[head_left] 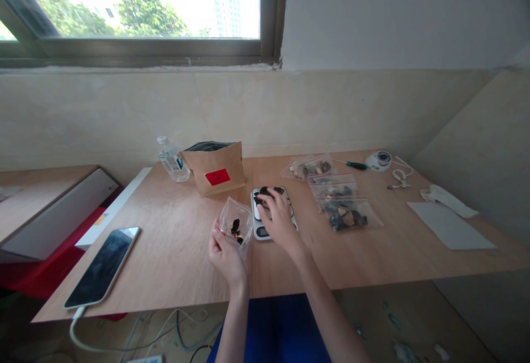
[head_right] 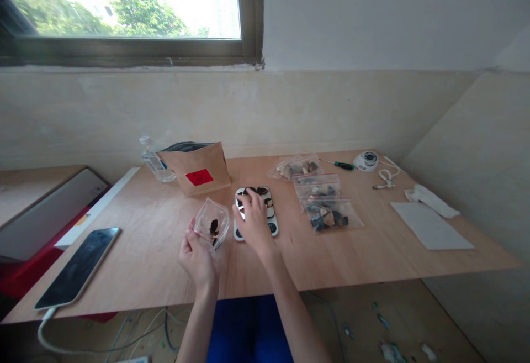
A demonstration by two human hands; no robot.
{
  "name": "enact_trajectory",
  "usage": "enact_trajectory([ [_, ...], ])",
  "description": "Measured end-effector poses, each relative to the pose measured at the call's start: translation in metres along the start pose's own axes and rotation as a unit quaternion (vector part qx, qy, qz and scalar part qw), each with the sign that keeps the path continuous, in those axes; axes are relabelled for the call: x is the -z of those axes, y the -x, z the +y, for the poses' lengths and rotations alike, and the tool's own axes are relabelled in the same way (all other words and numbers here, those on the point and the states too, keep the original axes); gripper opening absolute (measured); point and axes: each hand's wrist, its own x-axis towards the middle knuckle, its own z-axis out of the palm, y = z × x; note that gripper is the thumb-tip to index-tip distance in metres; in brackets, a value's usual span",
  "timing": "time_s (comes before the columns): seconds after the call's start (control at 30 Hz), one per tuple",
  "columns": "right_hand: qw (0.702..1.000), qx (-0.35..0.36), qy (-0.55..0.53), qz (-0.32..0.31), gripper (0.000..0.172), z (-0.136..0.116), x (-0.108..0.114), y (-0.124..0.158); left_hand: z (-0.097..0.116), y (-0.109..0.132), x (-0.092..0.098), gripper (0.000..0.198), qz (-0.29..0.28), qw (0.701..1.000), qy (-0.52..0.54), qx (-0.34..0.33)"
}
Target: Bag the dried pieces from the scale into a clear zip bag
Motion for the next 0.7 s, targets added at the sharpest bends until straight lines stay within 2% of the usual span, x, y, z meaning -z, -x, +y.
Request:
enact_trajectory([
  [0.03,0.998,-0.039,0.049,0.030,0.039,0.012,-0.006,-0.005,0.002,0.001,0.001,0.053,0.008,1.000,0.006,0.003],
  [0.07,0.994,-0.062,0.088,0.032,0.047,0.023,-0.012,-0.010,0.004,0.002,0.001,0.053,0.017,1.000,0.011,0.005],
  [0.17,0.982,-0.091,0.162,-0.023,0.065,0.048,-0.030,-0.019,0.007,0.006,0.002,0.055,0.018,1.000,0.015,0.009],
  [0.23,0.976,-0.093,0.189,-0.057,0.067,0.056,-0.036,-0.021,0.008,0.008,0.003,0.055,0.010,1.000,0.017,0.012],
  [0.43,0.973,-0.055,0.215,-0.063,0.048,0.069,-0.034,-0.017,0.007,0.008,0.004,0.053,0.004,1.000,0.014,0.017],
  [0.7,0.980,0.025,0.199,-0.004,0.031,0.112,-0.035,-0.020,0.007,0.010,0.002,0.049,-0.020,0.998,0.051,0.032],
])
